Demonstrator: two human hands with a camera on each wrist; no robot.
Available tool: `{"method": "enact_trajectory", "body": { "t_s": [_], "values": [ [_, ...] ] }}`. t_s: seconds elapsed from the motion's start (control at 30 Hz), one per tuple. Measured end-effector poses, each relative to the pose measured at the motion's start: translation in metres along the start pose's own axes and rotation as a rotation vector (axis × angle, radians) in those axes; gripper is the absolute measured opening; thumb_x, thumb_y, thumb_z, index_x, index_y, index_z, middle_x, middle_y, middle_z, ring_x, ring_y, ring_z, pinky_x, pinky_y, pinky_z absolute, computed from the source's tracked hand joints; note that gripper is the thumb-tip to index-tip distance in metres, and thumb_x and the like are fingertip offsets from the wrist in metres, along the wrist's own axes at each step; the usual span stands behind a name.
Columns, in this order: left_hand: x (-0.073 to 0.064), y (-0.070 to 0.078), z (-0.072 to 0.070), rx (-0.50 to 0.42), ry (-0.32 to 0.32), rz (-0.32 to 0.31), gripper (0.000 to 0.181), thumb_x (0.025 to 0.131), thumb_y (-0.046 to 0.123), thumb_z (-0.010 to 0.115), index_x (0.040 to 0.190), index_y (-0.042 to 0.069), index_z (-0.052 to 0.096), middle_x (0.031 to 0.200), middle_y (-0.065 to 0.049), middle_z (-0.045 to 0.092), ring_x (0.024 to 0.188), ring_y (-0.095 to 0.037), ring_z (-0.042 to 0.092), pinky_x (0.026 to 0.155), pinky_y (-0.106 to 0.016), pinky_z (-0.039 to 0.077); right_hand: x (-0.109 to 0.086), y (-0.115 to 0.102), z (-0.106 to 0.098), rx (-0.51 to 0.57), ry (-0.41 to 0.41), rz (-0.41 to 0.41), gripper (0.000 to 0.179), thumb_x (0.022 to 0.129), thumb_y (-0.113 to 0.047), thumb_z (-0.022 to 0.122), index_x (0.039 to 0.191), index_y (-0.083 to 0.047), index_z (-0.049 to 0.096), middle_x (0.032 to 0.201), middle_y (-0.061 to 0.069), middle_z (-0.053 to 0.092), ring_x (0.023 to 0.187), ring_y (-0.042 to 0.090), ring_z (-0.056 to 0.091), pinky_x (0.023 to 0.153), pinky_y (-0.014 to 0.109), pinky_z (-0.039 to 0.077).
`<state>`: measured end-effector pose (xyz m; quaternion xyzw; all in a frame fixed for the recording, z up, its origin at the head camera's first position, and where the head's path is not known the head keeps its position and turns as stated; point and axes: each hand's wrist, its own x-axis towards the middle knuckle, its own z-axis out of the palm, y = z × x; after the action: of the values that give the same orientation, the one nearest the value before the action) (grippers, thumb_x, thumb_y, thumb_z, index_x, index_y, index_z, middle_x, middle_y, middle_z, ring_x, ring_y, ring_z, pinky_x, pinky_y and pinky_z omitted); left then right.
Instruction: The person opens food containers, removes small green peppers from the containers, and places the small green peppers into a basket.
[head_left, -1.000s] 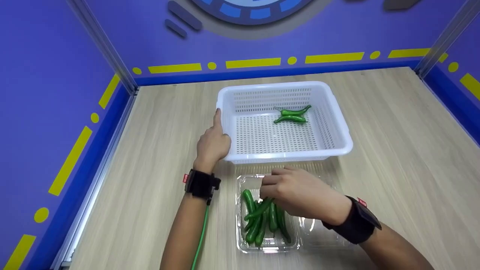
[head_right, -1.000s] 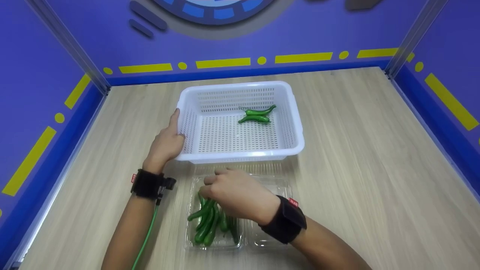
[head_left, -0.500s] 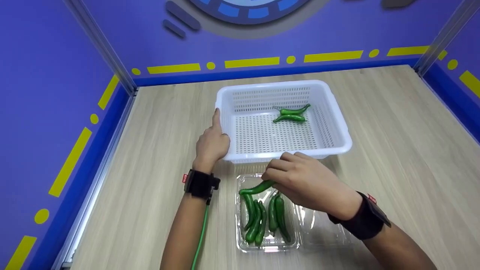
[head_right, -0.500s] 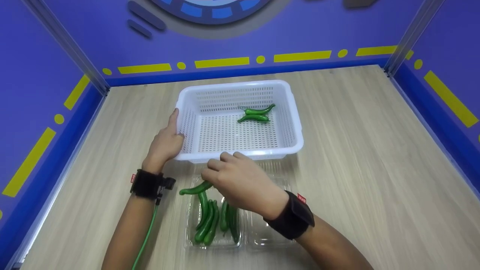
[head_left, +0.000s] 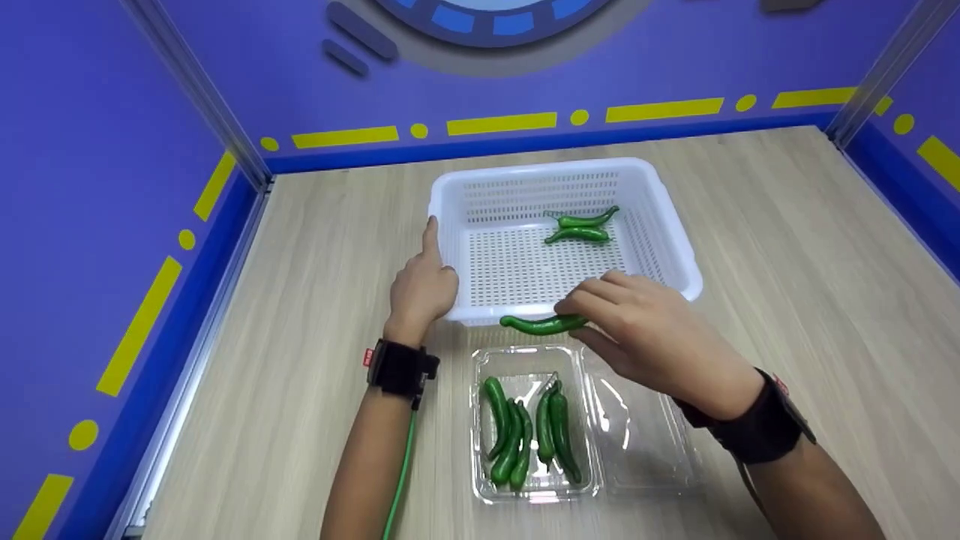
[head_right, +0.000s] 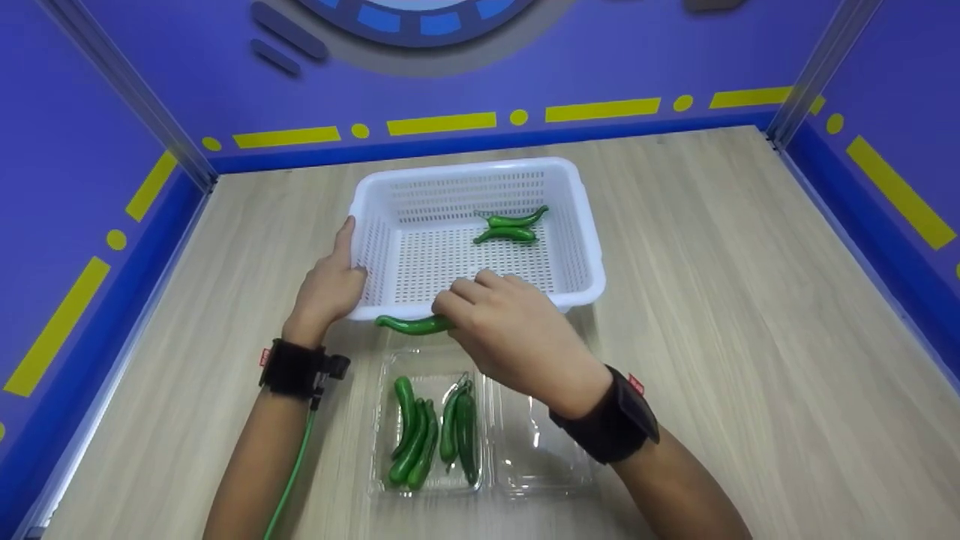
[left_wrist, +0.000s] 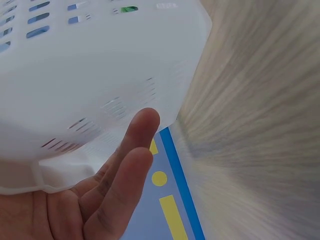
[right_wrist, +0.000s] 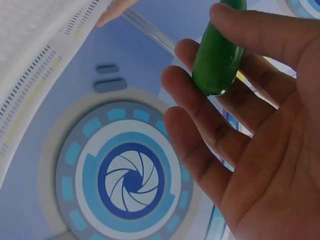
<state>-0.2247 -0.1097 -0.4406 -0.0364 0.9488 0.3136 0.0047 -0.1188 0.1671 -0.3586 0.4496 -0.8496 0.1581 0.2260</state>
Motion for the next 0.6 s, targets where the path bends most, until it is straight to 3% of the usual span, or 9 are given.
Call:
{"method": "enact_trajectory", "body": {
  "t_s": [0.23, 0.43, 0.6],
  "values": [
    [0.0, 0.001, 0.0, 0.004, 0.004, -0.014, 0.083, 0.091, 0.012, 0.042, 0.166, 0.021, 0.007, 0.087, -0.009, 0.067, 0.068, -0.025, 0.061, 0.056, -0.038, 0.039, -0.004, 0.007, -0.017, 0.022, 0.018, 0.057, 0.021, 0.088, -0.01, 0.078, 0.107, -0.016, 0.07, 0.102, -0.006, 0.071, 0.096, 0.017, 0.066, 0.085, 0.036, 0.053],
    [-0.001, 0.001, -0.001, -0.002, 0.003, -0.016, 0.082, 0.092, 0.012, 0.043, 0.166, 0.019, 0.008, 0.085, -0.009, 0.067, 0.067, -0.025, 0.061, 0.055, -0.037, 0.039, -0.009, 0.014, -0.029, 0.023, 0.046, 0.135, 0.031, 0.083, -0.006, 0.082, 0.11, -0.015, 0.072, 0.103, -0.004, 0.072, 0.096, 0.015, 0.067, 0.082, 0.037, 0.054],
    [-0.001, 0.001, -0.001, 0.002, 0.005, -0.015, 0.082, 0.092, 0.012, 0.043, 0.166, 0.02, 0.008, 0.085, -0.009, 0.067, 0.067, -0.025, 0.061, 0.055, -0.037, 0.039, -0.011, 0.019, -0.035, -0.003, 0.088, 0.154, 0.03, 0.083, -0.004, 0.081, 0.11, -0.014, 0.072, 0.106, -0.003, 0.072, 0.099, 0.014, 0.066, 0.084, 0.033, 0.053]
  ]
}}
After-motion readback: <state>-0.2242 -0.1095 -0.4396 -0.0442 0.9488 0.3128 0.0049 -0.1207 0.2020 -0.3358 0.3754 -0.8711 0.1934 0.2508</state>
